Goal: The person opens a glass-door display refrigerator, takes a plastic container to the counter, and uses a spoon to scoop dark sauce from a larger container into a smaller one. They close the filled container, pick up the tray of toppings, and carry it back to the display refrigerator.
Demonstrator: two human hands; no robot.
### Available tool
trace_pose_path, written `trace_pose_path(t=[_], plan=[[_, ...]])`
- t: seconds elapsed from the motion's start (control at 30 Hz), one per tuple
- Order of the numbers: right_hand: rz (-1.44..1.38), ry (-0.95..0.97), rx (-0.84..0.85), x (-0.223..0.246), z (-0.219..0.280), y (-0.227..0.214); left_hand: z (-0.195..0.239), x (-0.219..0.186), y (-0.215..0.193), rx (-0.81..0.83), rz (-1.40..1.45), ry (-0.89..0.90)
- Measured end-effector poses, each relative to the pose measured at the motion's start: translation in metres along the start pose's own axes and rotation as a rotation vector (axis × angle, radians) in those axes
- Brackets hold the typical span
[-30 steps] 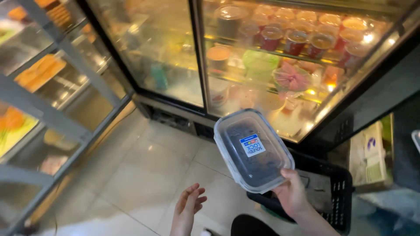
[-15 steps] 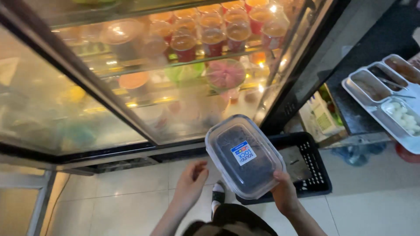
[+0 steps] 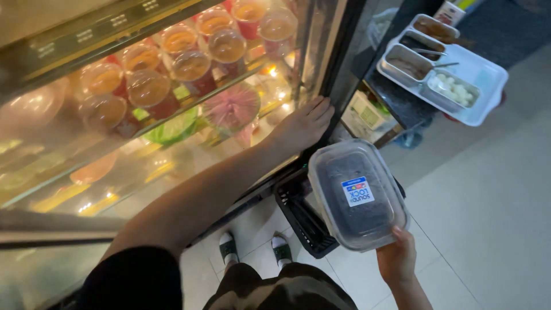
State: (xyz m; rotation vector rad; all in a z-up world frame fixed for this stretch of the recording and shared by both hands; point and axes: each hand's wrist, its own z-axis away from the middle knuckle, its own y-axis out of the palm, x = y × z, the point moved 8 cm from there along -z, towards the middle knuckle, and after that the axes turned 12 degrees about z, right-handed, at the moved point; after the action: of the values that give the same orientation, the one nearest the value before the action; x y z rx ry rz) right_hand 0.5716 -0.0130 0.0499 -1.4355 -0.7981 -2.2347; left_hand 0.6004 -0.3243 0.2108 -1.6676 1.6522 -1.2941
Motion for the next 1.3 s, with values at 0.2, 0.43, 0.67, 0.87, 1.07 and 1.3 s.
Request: trace_pose_path(t=[0.2, 0.43, 0.67, 0.87, 1.07, 1.3], plan=[[-0.118, -0.103, -0.245, 0.024, 0.059, 0.025, -0.024, 0.011, 0.078, 0.361, -0.326, 0.139], [-0.149, -0.066, -0.406, 0.030, 0.090, 0.059, -0.046, 0.010, 0.124, 0.512, -0.479, 0.148], [-0.143, -0.076, -0.478, 0.028, 0.093, 0.066, -0.051, 0.016, 0.125, 0.600, -0.493, 0.118], [-0.150, -0.040, -0.415, 0.021, 0.079, 0.071, -0.012, 0.010, 0.071, 0.593, -0.430, 0.034], [-0.069, -0.022, -0.240, 0.017, 0.044, 0.092, 0.067, 0.004, -0.041, 0.717, -0.257, 0.009], [-0.039, 0.038, -0.136, 0.000, -0.016, 0.114, 0.172, -0.012, -0.081, 0.946, -0.085, -0.175]])
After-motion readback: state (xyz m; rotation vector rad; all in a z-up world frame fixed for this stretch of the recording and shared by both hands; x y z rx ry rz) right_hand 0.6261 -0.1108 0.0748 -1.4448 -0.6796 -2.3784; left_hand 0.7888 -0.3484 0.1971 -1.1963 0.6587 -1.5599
